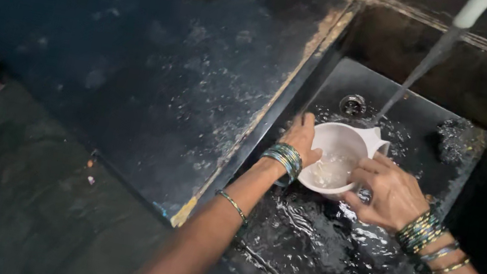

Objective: The person wipes a dark kitchen countertop with a yellow cloth, then rinses the cloth under a running tap and wrings it out. They continue wiping the counter and sink area, rinse the cloth again, and finally rinse a white plastic jug under the tap.

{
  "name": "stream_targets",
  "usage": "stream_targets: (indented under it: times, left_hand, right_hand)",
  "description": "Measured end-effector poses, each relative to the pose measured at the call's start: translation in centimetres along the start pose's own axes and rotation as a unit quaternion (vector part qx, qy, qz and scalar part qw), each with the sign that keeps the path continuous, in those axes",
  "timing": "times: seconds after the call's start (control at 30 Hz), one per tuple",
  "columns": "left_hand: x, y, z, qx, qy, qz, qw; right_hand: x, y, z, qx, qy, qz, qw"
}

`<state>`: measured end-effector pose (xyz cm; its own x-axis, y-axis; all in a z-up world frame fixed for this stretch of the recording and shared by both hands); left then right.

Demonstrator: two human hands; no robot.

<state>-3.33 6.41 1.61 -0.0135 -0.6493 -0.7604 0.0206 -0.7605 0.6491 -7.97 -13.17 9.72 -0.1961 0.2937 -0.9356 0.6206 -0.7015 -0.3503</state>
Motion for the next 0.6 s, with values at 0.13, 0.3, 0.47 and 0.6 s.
stream_targets:
  times: [0.13,0.3,0.47,0.6]
  left_hand:
    - [0.3,0.8,-2.0,0.016,-0.072,-0.099,0.992]
    - [-0.3,3.1,-0.7,0.088,-0.115,-0.144,0.979]
    - [1.6,6.6,3.0,0.159,-0.114,-0.221,0.955]
    - [8.6,10.1,9.5,0.12,-0.132,-0.261,0.949]
  right_hand:
    - [1.7,0.9,1.6,0.019,0.094,-0.138,0.986]
    - [8.1,2.9,3.5,0.334,0.171,-0.533,0.758]
    - [12.2,3.8,5.0,0.49,0.163,-0.568,0.64]
    - [12.1,2.6,7.2,0.43,0.191,-0.34,0.814]
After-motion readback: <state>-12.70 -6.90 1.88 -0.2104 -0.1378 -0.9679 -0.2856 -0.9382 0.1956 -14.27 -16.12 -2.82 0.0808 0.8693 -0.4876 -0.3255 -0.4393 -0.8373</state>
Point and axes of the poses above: each hand's wrist, its own z-axis away from the middle knuckle, its own x-axis out of the palm, y = z × x, the point moved 4 cm from there along -z, towards the middle knuckle, and after that the axes turned 3 degrees about y, right-handed, at the moved point
